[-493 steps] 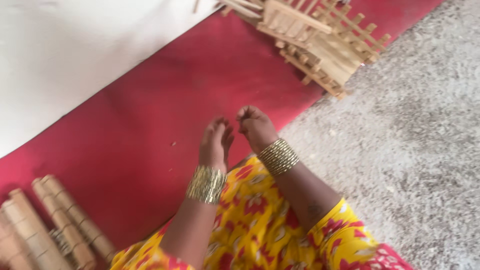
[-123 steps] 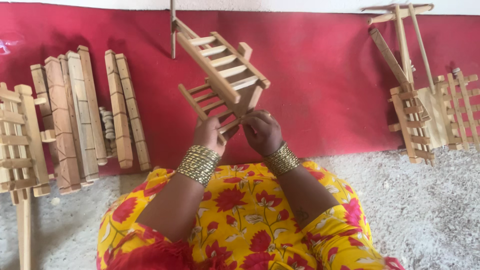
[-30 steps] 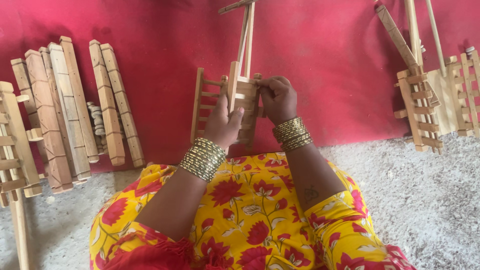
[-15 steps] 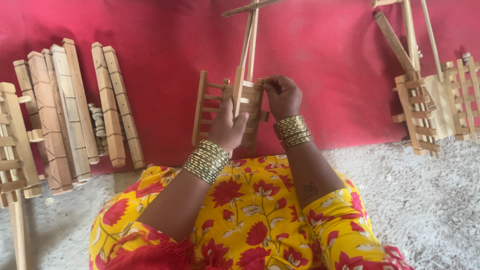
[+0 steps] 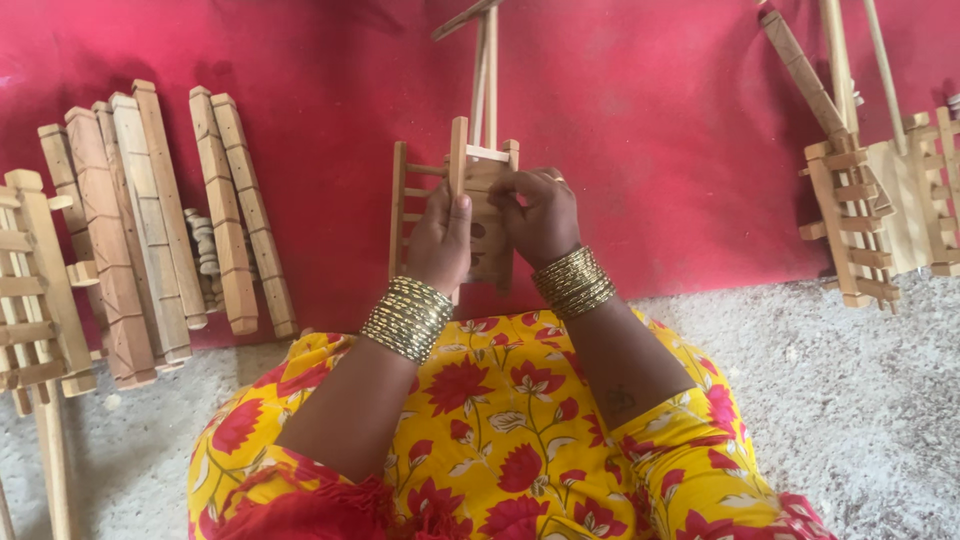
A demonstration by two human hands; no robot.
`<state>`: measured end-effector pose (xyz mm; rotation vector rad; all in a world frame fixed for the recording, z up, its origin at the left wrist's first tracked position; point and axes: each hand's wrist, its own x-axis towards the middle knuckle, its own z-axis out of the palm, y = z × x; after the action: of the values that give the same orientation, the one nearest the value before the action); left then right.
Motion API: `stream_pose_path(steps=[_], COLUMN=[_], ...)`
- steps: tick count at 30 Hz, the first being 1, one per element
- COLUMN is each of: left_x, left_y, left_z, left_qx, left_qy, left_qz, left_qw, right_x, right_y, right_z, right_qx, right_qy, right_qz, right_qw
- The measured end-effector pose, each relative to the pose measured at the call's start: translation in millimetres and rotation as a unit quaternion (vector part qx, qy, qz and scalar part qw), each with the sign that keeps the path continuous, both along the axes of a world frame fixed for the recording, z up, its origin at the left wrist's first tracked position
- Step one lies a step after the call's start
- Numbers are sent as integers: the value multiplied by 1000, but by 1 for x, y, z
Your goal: The person sits on a floor cushion assembling small wooden toy furniture. They fit a long rod through a slatted wooden frame, press a dowel into a wooden bar by hand, then attach the bar and rod to the frame, turning and aligning the parts to build the finished toy piece.
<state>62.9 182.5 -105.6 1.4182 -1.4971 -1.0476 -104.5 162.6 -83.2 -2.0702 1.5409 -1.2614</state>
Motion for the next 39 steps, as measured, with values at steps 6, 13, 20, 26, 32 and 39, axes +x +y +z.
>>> stream_pose_path(steps=[6,13,20,26,32,39], left_x=[-16,-9,-6,-7,-8,-2], left_y=[8,6,5,5,3,2], left_z=[-4,-2,3,7,10,11], left_qx=[39,14,20,63,53,6], left_qy=[-76,2,0,86,43,29], left_qz=[-5,-25,33,24,24,50], left_qw=[996,1000,999,994,997,998], right_x=[-1,18,-7,17,6,-3], right_y=[-5,2,-4,4,2,-2], right_z=[-4,-6,3,0,4,4], right_qx=[-13,39,-9,19,32,51], right_qy=[15,-38,36,-23,-1,20], right_qz=[-94,-27,-9,-8,-2,-19], right_qw=[995,998,999,1000,999,998])
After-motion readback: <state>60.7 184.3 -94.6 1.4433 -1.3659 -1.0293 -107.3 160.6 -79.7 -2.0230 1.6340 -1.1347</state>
